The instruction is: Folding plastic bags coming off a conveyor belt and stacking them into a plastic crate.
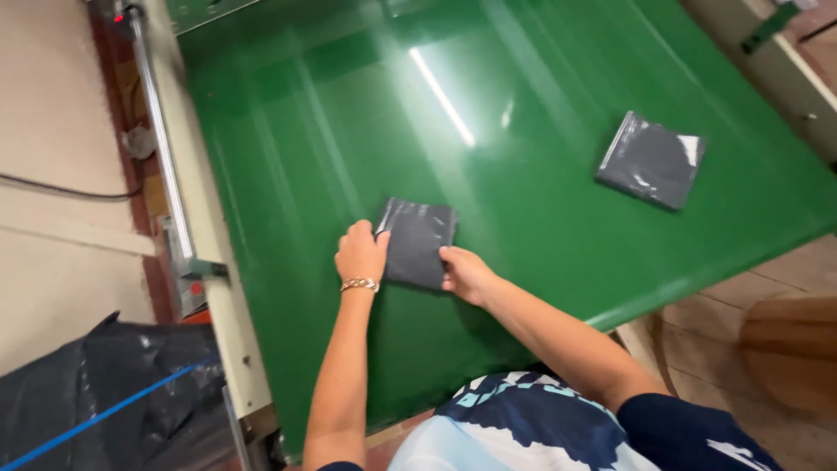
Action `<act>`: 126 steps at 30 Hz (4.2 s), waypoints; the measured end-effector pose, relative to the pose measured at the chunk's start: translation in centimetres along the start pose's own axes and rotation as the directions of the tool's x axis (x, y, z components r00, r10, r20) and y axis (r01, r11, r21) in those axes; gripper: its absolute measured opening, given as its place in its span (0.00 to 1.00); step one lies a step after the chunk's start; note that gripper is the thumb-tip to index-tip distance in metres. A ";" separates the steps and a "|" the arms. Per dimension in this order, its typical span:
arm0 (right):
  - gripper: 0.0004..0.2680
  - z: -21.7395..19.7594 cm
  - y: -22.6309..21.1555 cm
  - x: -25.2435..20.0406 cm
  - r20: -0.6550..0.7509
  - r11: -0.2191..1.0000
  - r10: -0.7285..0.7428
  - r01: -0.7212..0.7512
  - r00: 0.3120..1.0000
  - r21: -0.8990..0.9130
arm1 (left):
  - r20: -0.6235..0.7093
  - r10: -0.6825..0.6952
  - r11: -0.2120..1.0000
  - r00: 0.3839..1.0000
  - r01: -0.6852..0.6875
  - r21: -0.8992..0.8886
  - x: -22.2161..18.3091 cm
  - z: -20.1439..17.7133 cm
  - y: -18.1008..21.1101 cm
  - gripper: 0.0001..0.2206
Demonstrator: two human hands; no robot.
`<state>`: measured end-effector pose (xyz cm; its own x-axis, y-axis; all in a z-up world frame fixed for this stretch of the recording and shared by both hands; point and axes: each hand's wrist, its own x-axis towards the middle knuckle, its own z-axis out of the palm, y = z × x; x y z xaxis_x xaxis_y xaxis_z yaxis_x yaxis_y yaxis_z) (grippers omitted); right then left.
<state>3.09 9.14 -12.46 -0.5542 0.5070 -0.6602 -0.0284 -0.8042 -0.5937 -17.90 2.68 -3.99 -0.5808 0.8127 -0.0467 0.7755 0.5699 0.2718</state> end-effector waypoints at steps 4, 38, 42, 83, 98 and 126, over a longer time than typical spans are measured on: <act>0.04 1.6 -1.3 -3.4 -0.067 0.997 -0.062 0.065 0.996 0.031 | -0.027 0.086 0.995 0.996 -0.088 -0.050 -1.4 -1.1 1.9 0.11; 0.31 -31.4 -30.6 -16.6 -0.260 0.253 -0.691 -0.111 0.674 -0.961 | -0.096 0.322 0.947 0.942 -0.321 0.021 5.5 14.7 47.3 0.24; 0.36 -29.2 -32.8 -21.0 -0.229 0.119 -0.790 -0.225 0.569 -0.967 | -0.018 0.366 0.907 0.931 -0.361 -0.217 6.8 13.7 47.9 0.12; 0.20 -73.2 -16.7 -50.4 -0.973 0.817 -0.228 0.551 0.037 -0.171 | 0.561 0.669 0.743 0.487 -0.438 -0.506 -31.3 29.2 89.0 0.13; 0.10 -75.1 -14.8 -47.8 -0.921 0.927 -0.374 -0.056 -0.113 -0.370 | 0.235 0.950 0.229 0.207 -0.971 -0.070 -39.6 27.2 94.1 0.34; 0.25 -74.8 -15.7 -49.2 -0.877 0.827 -0.479 -0.359 -0.044 -0.433 | 0.254 0.949 0.258 0.189 -0.927 -0.273 -37.7 30.7 92.8 0.37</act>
<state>93.06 20.05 -5.10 0.7672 0.6350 -0.0905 0.5358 -0.7121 -0.4536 83.59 28.67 -6.54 0.6886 0.7251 0.0049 0.6707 -0.6395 0.3758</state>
